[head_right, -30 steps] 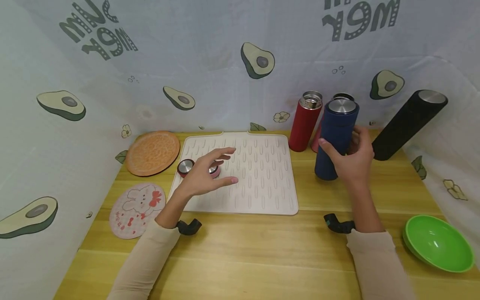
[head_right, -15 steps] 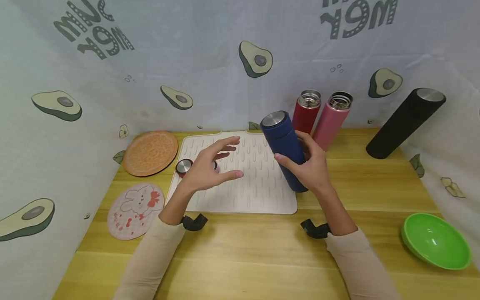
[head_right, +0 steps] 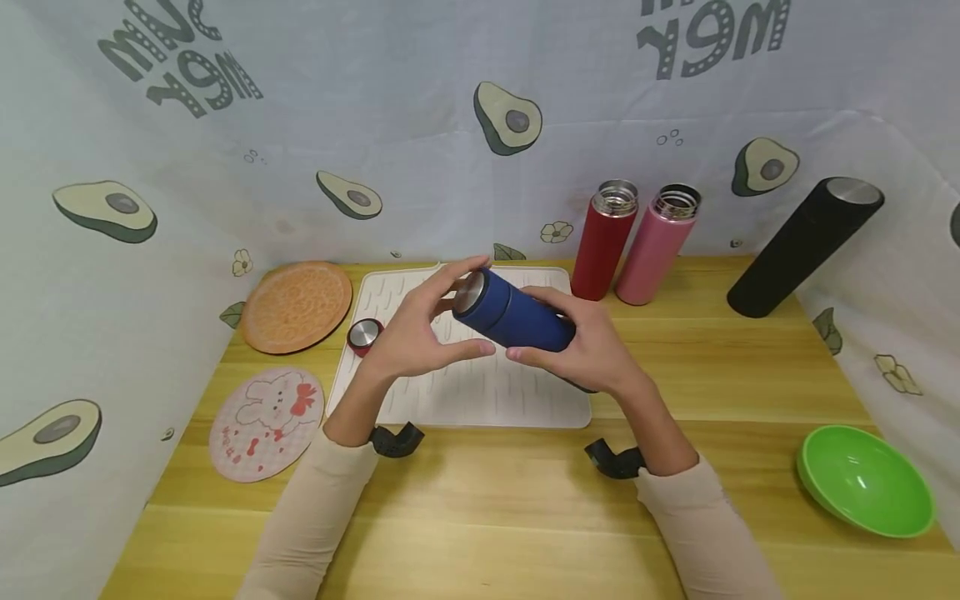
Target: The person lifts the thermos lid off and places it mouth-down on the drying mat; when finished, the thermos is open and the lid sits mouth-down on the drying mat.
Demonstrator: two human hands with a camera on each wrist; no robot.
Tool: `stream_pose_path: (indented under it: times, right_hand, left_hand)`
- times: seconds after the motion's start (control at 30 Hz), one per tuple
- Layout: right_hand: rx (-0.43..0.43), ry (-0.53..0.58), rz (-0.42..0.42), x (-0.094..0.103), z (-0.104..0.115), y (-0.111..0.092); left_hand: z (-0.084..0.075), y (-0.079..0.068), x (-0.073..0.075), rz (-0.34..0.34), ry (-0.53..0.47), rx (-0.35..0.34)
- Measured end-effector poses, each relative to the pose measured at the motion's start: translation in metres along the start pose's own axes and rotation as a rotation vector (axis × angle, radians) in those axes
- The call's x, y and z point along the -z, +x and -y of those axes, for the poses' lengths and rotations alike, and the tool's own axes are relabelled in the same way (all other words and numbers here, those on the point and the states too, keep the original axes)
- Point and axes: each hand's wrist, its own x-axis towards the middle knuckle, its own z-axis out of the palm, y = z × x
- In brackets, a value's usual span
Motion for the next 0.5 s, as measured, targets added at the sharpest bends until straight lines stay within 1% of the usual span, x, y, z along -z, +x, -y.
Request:
stream_pose_path:
  times: [0.17, 0.27, 0.37, 0.5]
  right_hand:
    - [0.056, -0.054, 0.04, 0.001, 0.007, -0.001]
    - [0.068, -0.073, 0.052, 0.001, 0.009, -0.002]
    - [0.06, -0.083, 0.065, 0.003, 0.012, -0.004]
    - [0.052, -0.094, 0.07, 0.008, 0.013, -0.006]
  left_hand:
    - [-0.002, 0.002, 0.0, 0.038, -0.024, -0.123]
    - [-0.004, 0.003, 0.001, 0.057, -0.04, -0.176]
    - [-0.005, 0.001, 0.004, 0.07, -0.039, -0.198]
    - [-0.008, -0.003, 0.009, 0.086, -0.038, -0.191]
